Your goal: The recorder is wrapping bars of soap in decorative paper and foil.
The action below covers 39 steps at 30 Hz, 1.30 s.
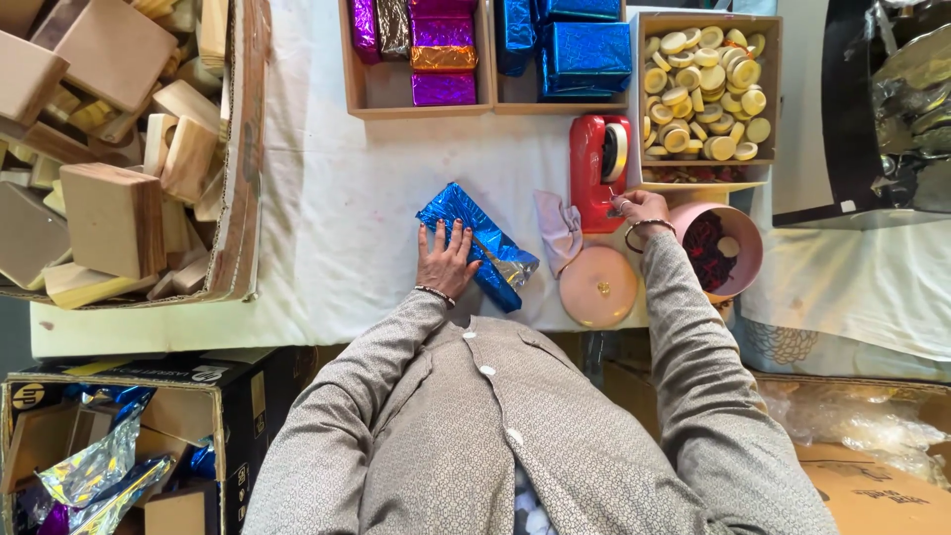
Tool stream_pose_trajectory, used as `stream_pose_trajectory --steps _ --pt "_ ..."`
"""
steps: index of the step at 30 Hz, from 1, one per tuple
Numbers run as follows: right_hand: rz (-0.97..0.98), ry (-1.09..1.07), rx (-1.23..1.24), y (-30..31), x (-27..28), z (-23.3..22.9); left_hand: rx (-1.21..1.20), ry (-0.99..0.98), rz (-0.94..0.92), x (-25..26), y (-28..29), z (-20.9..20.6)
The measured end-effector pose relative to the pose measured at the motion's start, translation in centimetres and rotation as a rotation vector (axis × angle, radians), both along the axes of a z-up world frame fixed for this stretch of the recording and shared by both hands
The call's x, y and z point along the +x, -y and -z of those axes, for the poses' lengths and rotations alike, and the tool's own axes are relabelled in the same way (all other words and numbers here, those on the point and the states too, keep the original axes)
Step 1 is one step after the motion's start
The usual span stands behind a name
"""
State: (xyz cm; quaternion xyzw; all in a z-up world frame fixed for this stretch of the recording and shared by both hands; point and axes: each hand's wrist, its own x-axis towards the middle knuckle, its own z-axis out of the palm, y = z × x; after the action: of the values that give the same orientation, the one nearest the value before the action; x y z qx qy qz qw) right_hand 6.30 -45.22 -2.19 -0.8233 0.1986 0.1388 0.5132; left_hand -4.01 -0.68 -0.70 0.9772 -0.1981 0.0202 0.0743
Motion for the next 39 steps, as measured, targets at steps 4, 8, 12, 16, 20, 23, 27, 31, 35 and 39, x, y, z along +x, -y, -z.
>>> stream_pose_trajectory --steps 4,8,12,16,20,23,27,31,35,39 --pt "0.009 0.062 0.037 0.4 0.0 1.1 0.006 -0.008 0.0 0.1 -0.1 0.2" --pt "0.06 0.165 -0.051 -1.3 -0.6 -2.4 0.012 -0.013 0.007 0.1 -0.1 0.1" --pt "0.2 0.005 0.081 -3.8 -2.4 -6.0 0.022 -0.023 0.008 0.1 -0.1 0.0" --pt "0.28 0.033 0.201 -3.2 -4.2 -3.6 0.021 -0.027 0.008 0.1 -0.1 0.1" --pt "0.39 0.094 0.188 -4.8 -5.4 -4.8 0.009 -0.027 0.004 -0.1 -0.1 -0.2" --pt "0.408 0.103 0.199 -4.9 -5.7 -4.4 -0.003 -0.028 0.001 0.0 -0.1 -0.3" --pt "0.418 0.113 0.217 -5.2 -6.1 -3.5 -0.013 -0.024 -0.004 -0.1 -0.1 -0.4" --pt "0.433 0.122 0.218 -5.1 -6.4 -2.7 -0.012 -0.023 -0.008 -0.1 -0.1 -0.4" --pt "0.378 0.203 0.034 -5.6 -6.8 -3.1 -0.025 -0.029 -0.014 -0.2 -0.1 -0.5" --pt "0.156 0.407 -0.58 -5.6 -7.2 -3.3 -0.03 -0.03 -0.017 0.0 0.0 -0.2"
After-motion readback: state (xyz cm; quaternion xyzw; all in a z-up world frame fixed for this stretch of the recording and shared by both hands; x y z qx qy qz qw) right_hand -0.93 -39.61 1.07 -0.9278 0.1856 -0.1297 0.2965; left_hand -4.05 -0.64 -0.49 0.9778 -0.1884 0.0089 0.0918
